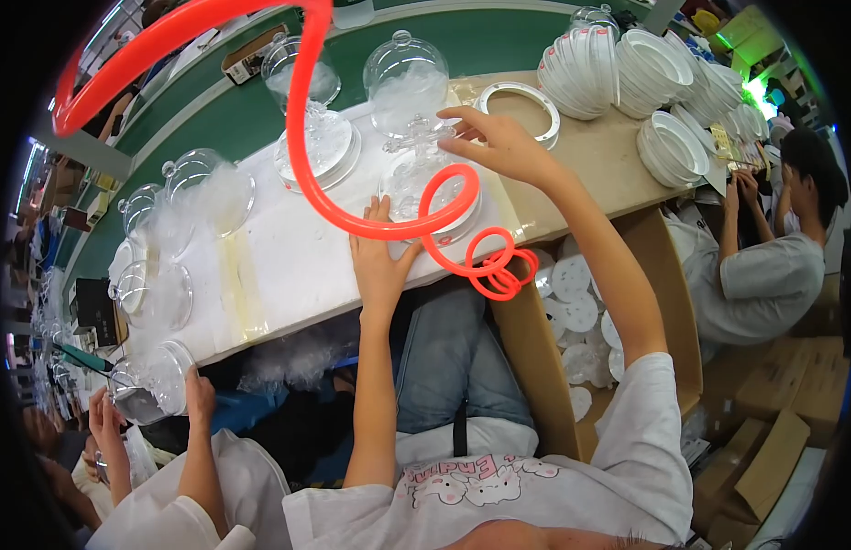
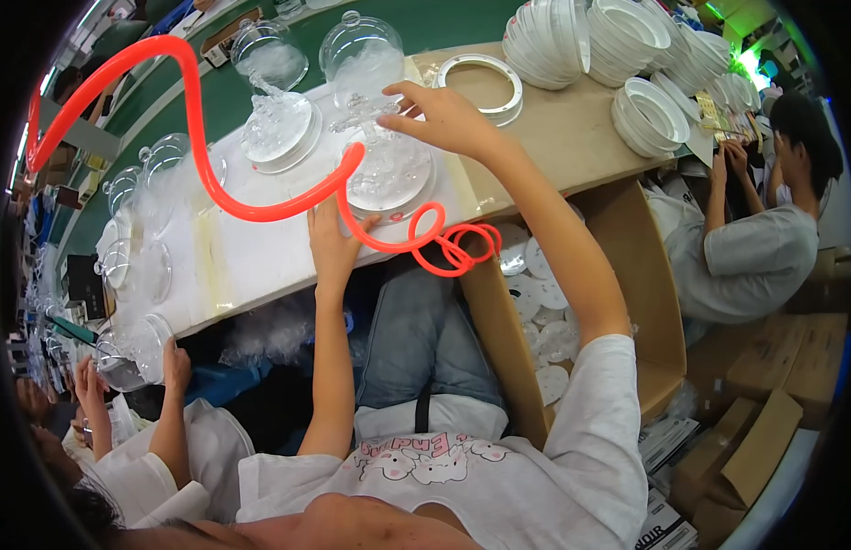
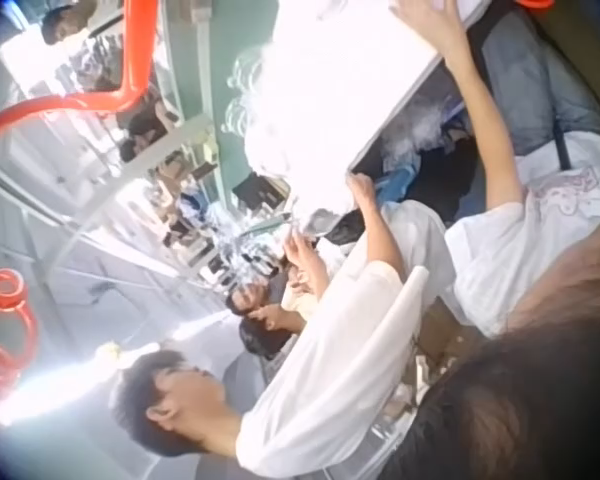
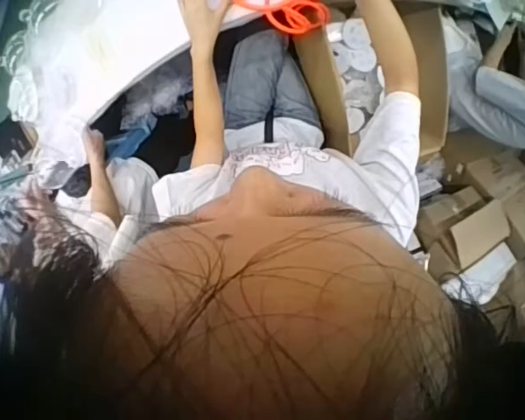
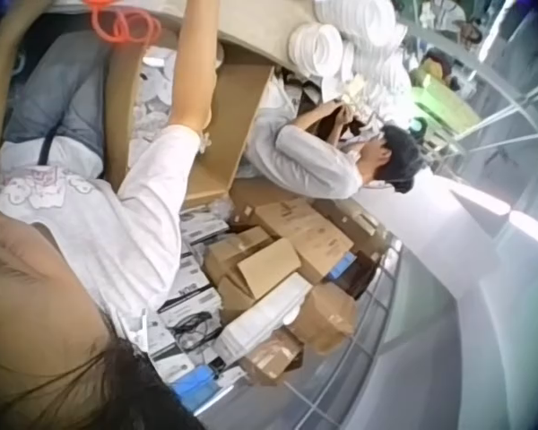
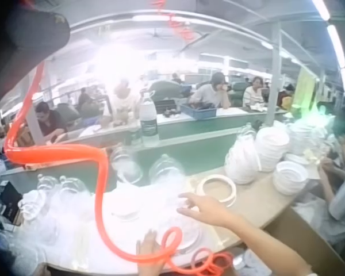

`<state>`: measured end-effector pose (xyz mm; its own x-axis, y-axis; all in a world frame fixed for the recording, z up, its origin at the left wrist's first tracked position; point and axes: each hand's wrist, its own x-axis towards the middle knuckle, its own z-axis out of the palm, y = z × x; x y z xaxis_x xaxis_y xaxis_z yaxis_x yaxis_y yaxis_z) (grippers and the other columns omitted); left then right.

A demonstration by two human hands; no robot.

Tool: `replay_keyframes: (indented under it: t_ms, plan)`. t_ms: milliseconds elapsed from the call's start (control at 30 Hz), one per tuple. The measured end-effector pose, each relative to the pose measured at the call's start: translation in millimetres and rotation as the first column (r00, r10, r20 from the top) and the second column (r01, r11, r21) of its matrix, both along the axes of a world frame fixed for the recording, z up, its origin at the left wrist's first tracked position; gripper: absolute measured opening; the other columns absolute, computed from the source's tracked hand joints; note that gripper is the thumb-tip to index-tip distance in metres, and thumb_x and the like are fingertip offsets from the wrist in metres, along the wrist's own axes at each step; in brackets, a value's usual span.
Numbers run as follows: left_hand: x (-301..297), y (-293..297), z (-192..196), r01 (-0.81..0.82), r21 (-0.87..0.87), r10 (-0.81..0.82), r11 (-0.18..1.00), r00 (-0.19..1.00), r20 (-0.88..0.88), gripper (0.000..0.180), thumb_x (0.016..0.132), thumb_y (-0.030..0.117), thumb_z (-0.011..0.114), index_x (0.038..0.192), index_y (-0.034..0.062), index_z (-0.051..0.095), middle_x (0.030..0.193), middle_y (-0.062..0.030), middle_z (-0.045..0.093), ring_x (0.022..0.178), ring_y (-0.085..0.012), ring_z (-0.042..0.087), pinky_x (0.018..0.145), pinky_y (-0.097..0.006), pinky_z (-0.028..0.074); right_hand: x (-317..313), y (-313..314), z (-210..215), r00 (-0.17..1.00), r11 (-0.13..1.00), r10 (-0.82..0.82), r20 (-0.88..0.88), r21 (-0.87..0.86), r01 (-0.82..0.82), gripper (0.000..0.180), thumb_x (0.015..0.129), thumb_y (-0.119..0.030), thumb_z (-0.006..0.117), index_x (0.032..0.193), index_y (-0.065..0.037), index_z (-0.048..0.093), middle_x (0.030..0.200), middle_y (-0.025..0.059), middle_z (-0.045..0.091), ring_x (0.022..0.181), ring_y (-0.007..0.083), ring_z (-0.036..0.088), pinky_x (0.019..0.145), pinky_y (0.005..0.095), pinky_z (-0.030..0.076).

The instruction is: Assembling decorative light fixtures by cleaning parts with an air gun, attaching plastic figures to bases, and placing clear domes over them.

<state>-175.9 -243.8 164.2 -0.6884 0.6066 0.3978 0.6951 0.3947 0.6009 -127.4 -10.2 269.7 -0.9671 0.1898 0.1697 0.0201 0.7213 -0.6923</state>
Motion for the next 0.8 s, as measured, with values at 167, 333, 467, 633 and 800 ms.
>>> replay_keyframes:
  t_ms: [167, 333, 467, 633, 800]
  plan:
    - [4.6, 2.8, 4.1, -0.023, 0.019, 0.021, 1.0, 0.996, 0.087, 0.075, 0.071, 0.032, 0.072, 0.132, 0.0043, 0.038, 0.134, -0.0198, 0.04, 0.127, -0.0332, 0.035, 0.104, -0.046, 0.023, 15.1, 14.2, -11.9, 0.997, 0.998, 0.059, 0.059, 0.029, -0.061, 0.064, 0.068, -0.04, 0.074, 0.12, -0.008, 0.052, 0.108, 0.0153, 0.059, 0.104, 0.0256, 0.055, 0.091, 0.036, 0.041]
    - [3.1, 1.1, 6.2, -0.003, -0.037, 0.006, 0.999, 0.996, 0.084, 0.076, 0.072, 0.033, 0.071, 0.133, 0.0042, 0.036, 0.136, -0.0182, 0.038, 0.129, -0.0334, 0.032, 0.104, -0.051, 0.019, 25.1, 24.7, -35.0, 0.977, 0.977, 0.166, 0.137, 0.114, -0.182, 0.059, 0.068, -0.028, 0.072, 0.118, -0.004, 0.051, 0.119, 0.0141, 0.051, 0.11, 0.0286, 0.048, 0.094, 0.0359, 0.038]
    - [0.3, -1.6, 7.2, -0.001, 0.0, 0.001, 1.0, 0.997, 0.078, 0.075, 0.073, 0.031, 0.07, 0.134, 0.0043, 0.035, 0.135, -0.0178, 0.039, 0.127, -0.033, 0.035, 0.104, -0.05, 0.02, 23.3, 24.3, -41.9, 0.976, 0.973, 0.179, 0.124, 0.125, -0.195, 0.05, 0.073, -0.021, 0.065, 0.118, -0.003, 0.051, 0.118, 0.0144, 0.053, 0.109, 0.0281, 0.049, 0.094, 0.0356, 0.039]
    - [-13.1, -11.5, 14.2, 0.094, -0.041, -0.089, 0.995, 0.99, 0.109, 0.068, 0.073, 0.026, 0.069, 0.13, 0.0041, 0.039, 0.132, -0.0191, 0.043, 0.119, -0.0333, 0.044, 0.1, -0.047, 0.03, 20.9, 9.4, -46.6, 0.993, 0.99, 0.031, 0.11, -0.142, -0.015, 0.045, 0.076, -0.012, 0.055, 0.12, -0.001, 0.049, 0.111, 0.0162, 0.056, 0.091, 0.0249, 0.06, 0.083, 0.0333, 0.046]
    - [-15.1, -7.6, 12.6, 0.055, -0.09, -0.059, 0.994, 0.997, -0.044, 0.069, 0.07, 0.025, 0.07, 0.129, 0.0048, 0.042, 0.129, -0.0216, 0.044, 0.115, -0.0364, 0.046, 0.093, -0.042, 0.038, 24.7, 10.3, -59.8, 0.997, 0.986, -0.033, 0.068, -0.162, 0.044, 0.045, 0.077, -0.012, 0.055, 0.121, -0.002, 0.049, 0.111, 0.0164, 0.056, 0.087, 0.0234, 0.06, 0.08, 0.0331, 0.047]
